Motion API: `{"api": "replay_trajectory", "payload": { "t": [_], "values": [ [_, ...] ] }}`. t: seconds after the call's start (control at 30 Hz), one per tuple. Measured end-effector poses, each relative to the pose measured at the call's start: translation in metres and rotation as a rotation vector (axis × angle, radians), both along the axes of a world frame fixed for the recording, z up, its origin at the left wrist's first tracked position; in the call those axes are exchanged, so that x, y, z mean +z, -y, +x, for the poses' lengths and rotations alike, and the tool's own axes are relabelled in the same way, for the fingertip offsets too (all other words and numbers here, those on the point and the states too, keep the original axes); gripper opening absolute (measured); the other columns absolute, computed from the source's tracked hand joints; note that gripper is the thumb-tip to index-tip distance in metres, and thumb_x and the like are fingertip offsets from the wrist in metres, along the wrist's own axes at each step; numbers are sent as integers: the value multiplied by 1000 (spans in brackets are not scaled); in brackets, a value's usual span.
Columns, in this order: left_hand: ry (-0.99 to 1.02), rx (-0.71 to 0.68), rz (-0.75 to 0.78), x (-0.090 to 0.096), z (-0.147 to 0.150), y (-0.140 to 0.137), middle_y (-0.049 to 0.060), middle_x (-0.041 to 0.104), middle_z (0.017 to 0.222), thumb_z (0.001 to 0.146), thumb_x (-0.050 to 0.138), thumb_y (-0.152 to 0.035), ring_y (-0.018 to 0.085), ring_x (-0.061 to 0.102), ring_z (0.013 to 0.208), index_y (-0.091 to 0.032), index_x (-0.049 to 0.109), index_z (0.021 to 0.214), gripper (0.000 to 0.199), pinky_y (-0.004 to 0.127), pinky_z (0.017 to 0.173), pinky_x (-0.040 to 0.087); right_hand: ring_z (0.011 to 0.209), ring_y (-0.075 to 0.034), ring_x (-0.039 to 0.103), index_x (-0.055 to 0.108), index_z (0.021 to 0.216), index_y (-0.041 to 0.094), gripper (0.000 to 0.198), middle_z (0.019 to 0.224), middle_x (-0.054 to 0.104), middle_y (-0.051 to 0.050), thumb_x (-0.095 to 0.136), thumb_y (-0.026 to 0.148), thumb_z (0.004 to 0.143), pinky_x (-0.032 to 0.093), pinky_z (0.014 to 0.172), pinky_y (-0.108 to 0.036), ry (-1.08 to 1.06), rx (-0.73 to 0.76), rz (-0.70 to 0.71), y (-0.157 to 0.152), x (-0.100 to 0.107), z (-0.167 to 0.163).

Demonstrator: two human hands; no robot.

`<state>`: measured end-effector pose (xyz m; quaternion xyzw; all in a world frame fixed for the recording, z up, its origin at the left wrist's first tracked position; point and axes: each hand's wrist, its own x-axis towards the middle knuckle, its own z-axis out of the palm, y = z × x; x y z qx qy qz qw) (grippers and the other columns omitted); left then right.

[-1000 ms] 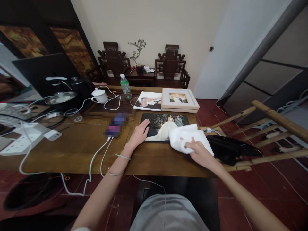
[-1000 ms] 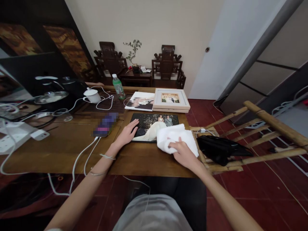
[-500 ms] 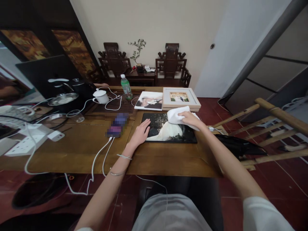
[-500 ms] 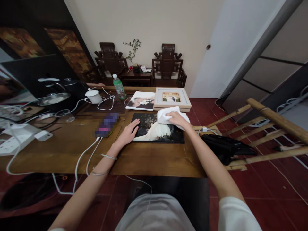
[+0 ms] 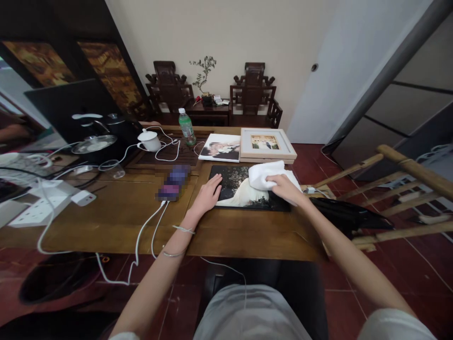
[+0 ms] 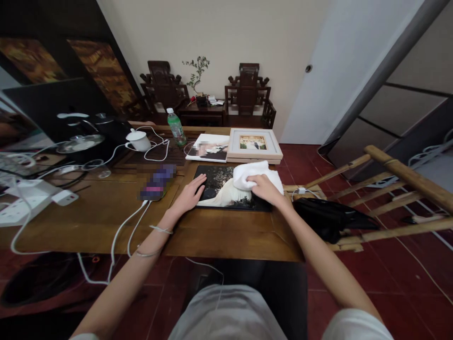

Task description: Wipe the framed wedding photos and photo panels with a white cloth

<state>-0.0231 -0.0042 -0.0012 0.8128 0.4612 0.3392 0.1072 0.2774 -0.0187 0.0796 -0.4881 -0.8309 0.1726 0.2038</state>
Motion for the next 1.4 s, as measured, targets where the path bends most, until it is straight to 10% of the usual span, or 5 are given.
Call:
{"api": "replay_trajectory", "payload": {
  "t": [0.33,0.93,1.4],
  "values": [
    [0,11,-10,-1,0,0,13,49,140,94,38,-28,23,40,134,-13,53,128,40,45,112,34,68,-18,59,54,64,23,32,64,62,2,34,0,54,35,90,-32,8,133,-89,97,1,-17],
    [7,0,-13,0,-1,0,11,49,140,94,39,-29,23,40,134,-17,52,129,39,46,111,35,81,-24,60,69,76,15,39,84,72,-5,39,8,53,40,73,-26,96,-15,-70,-93,17,-52],
    [-24,16,-30,3,1,3,13,47,142,95,38,-27,23,38,135,-14,51,130,40,45,112,33,77,-19,62,64,79,23,45,76,69,0,35,-1,55,35,92,-31,2,163,-52,79,-5,-56]
  ]
}}
